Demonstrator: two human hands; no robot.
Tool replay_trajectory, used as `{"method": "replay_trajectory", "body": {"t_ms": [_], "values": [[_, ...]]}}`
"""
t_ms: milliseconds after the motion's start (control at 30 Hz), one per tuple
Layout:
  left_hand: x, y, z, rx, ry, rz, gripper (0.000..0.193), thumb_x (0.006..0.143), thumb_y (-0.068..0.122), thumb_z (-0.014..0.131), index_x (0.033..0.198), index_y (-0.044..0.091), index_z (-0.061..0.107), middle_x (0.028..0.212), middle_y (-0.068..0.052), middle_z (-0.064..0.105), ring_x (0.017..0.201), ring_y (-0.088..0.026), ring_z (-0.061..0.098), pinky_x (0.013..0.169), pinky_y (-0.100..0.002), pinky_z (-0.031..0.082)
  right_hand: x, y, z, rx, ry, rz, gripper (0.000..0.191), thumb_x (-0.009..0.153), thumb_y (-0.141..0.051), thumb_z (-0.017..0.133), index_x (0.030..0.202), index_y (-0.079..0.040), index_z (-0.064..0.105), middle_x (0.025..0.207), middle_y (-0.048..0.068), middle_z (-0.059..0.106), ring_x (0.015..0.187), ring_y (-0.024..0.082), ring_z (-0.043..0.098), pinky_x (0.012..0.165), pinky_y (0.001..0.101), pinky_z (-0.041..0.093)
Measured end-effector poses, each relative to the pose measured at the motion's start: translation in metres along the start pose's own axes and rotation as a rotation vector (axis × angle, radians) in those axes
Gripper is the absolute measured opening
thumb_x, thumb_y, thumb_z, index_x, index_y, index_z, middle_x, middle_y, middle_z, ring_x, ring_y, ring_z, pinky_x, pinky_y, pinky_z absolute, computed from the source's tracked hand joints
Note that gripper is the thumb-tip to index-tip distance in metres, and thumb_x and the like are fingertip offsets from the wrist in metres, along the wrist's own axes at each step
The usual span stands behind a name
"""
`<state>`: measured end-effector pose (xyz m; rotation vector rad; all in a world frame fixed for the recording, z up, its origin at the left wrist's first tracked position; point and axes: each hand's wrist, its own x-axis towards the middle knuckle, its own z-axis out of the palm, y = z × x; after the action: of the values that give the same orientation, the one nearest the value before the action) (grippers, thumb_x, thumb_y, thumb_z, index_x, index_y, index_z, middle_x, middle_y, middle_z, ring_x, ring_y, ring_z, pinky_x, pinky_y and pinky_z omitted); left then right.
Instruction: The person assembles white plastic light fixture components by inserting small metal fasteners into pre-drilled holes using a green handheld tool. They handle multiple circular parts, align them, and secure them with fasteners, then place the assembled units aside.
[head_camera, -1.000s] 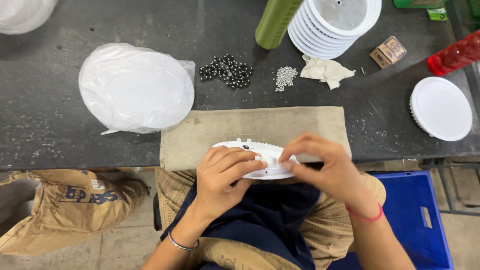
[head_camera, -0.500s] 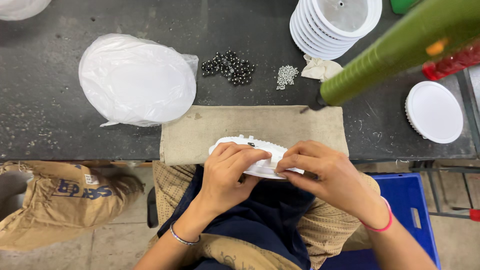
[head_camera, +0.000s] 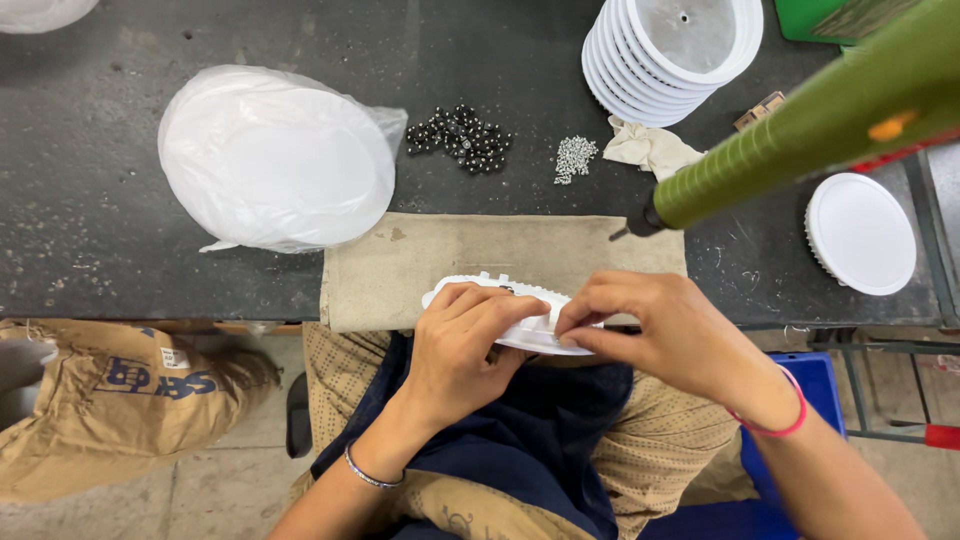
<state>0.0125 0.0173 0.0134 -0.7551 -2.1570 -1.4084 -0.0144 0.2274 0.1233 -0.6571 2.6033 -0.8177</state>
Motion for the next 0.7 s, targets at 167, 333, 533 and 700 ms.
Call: {"method": "replay_trajectory", "body": {"t_ms": [167, 333, 533, 700], "values": [[0.001, 0.000, 0.001, 0.013, 0.011, -0.003, 0.047, 0.068, 0.005, 0.084, 0.112, 0.012, 0.069, 0.099, -0.003, 0.071, 0.095, -0.025, 0.069, 0.088, -0.039, 0.051, 0.006, 0.001, -0.004, 0.035, -0.027, -0.059, 0.014, 0.080, -0.016, 0.077, 0.093, -0.012, 0.078, 0.086, 0.001, 0.075, 0.076, 0.019, 0.074, 0.068, 0.0314, 0.056], [0.004, -0.001, -0.001, 0.006, 0.026, -0.012, 0.044, 0.070, 0.006, 0.085, 0.110, 0.012, 0.069, 0.100, -0.003, 0.073, 0.095, -0.024, 0.069, 0.089, -0.039, 0.051, 0.007, 0.004, -0.002, -0.011, 0.007, -0.071, 0.014, 0.080, -0.015, 0.077, 0.093, -0.011, 0.079, 0.086, 0.003, 0.076, 0.077, 0.020, 0.074, 0.069, 0.0311, 0.056], [0.008, -0.001, -0.003, 0.028, 0.051, -0.038, 0.040, 0.071, 0.006, 0.086, 0.107, 0.014, 0.071, 0.102, -0.001, 0.075, 0.097, -0.022, 0.071, 0.088, -0.037, 0.051, 0.011, 0.013, -0.010, 0.276, 0.153, 0.091, 0.011, 0.086, -0.007, 0.073, 0.096, -0.005, 0.078, 0.086, 0.001, 0.078, 0.081, 0.009, 0.070, 0.075, 0.0266, 0.059], [0.010, 0.001, -0.009, 0.035, 0.080, -0.037, 0.042, 0.071, 0.007, 0.086, 0.110, 0.015, 0.072, 0.105, -0.001, 0.075, 0.098, -0.022, 0.070, 0.088, -0.037, 0.050, 0.042, 0.018, -0.031, 0.339, 0.690, -0.237, 0.027, 0.106, -0.004, 0.078, 0.123, -0.002, 0.058, 0.113, 0.005, 0.065, 0.107, 0.010, 0.067, 0.097, 0.0268, 0.059]]}}
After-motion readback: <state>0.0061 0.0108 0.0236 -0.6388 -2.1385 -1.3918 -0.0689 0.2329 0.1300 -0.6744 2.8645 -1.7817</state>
